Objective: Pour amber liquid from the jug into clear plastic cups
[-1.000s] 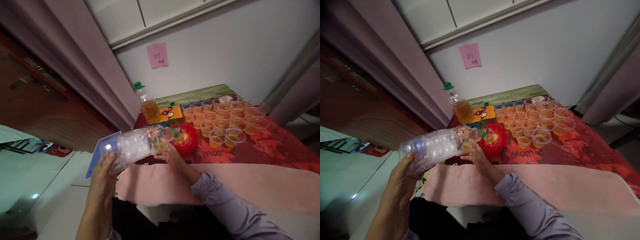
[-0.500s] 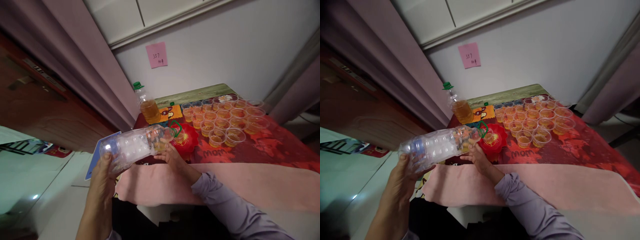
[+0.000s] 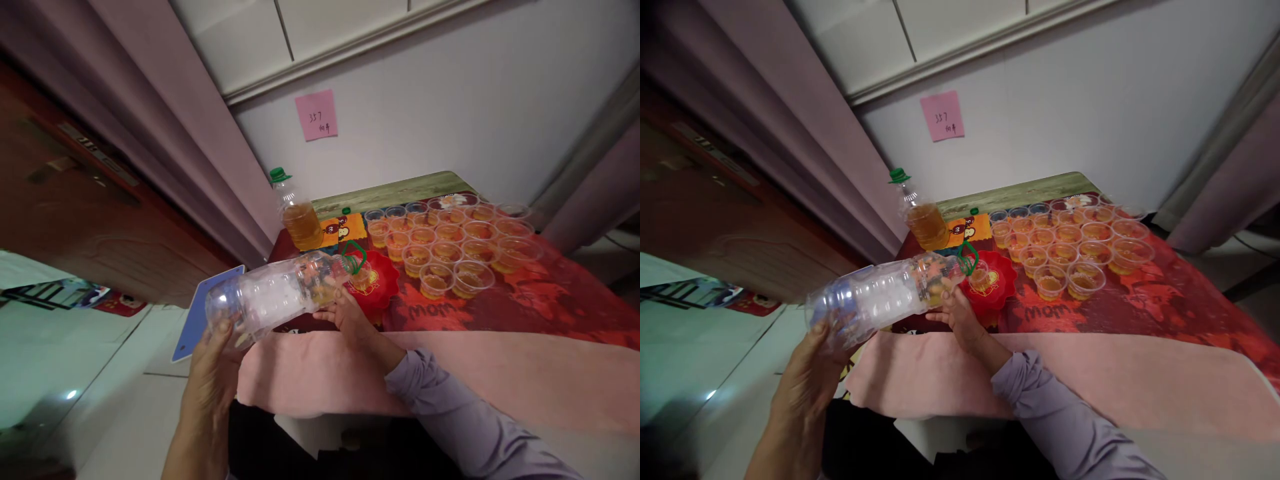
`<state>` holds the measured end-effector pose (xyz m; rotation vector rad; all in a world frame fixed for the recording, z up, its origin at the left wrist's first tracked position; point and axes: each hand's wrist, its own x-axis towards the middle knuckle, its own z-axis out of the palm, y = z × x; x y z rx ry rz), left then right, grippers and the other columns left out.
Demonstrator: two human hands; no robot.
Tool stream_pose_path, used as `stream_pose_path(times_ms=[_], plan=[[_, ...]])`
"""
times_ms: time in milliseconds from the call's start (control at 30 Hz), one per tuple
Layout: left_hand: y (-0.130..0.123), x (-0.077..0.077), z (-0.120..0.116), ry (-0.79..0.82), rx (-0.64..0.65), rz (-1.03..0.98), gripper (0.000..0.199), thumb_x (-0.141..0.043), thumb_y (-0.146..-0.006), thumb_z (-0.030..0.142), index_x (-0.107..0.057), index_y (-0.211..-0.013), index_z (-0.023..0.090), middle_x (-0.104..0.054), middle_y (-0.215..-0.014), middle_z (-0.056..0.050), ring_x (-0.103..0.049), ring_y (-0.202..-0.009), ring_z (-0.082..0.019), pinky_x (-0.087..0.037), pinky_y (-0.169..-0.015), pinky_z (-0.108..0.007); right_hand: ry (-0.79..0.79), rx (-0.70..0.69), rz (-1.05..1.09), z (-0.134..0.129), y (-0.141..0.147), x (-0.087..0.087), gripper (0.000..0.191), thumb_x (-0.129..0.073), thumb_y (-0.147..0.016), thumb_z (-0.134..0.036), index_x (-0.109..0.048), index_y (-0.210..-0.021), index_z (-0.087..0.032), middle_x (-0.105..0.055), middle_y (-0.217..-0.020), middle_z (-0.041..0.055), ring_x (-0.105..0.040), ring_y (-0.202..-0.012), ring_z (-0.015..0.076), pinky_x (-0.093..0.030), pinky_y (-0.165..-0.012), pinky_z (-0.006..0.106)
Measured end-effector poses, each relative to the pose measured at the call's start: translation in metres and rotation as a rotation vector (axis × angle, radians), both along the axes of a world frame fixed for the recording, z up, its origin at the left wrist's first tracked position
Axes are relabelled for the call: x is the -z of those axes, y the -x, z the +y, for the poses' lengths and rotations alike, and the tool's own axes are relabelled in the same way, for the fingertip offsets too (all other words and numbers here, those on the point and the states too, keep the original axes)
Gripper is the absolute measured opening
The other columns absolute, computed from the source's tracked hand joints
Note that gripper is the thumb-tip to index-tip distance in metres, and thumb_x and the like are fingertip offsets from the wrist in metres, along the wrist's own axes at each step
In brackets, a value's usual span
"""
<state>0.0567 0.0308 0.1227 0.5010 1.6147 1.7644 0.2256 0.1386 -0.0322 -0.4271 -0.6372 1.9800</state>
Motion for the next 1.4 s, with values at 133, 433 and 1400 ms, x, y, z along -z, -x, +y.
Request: stream_pose_path(times_ms=[133, 433, 1400], plan=[[0.007, 0.011, -0.004, -0.007, 0.008, -0.053, 0.073, -0.106, -0.049, 0.051, -0.081, -0.11, 0.021, -0.083, -0.105, -0.005, -0.078, -0.092, -0.022, -0.069, -0.081, -0.032, -0.006, 0.008, 0.004, 0.001, -0.005, -0.004, 0.061, -0.084, -0.09, -0.057, -0.065, -0.142, -0.031, -0.077, -0.128, 0.0075, -0.077, -0.099, 0.0216, -0.068, -0.084, 0.038], [-0.004, 0.012, 0.006, -0.146, 0.009, -0.05, 0.049, -0.097, -0.065, 0.051, -0.082, -0.104, 0.026, -0.084, -0.11, -0.004, -0.078, -0.098, -0.024, -0.069, -0.082, -0.032, 0.073, 0.052, 0.11, 0.003, -0.001, -0.015, 0.053, -0.071, -0.096, -0.062, -0.067, -0.138, -0.029, -0.076, -0.138, 0.0079, -0.077, -0.098, 0.0214, -0.068, -0.083, 0.038], [-0.1, -0.015, 0.107, -0.02, 0.184, 0.054, 0.066, -0.104, -0.045, 0.047, -0.074, -0.095, 0.017, -0.078, -0.089, -0.001, -0.072, -0.079, -0.017, -0.06, -0.069, -0.028, -0.559, -0.294, -0.531, -0.019, 0.011, -0.006, 0.024, -0.078, -0.087, -0.019, -0.085, -0.11, -0.02, -0.085, -0.098, 0.0035, -0.078, -0.092, 0.0207, -0.058, -0.085, 0.03]])
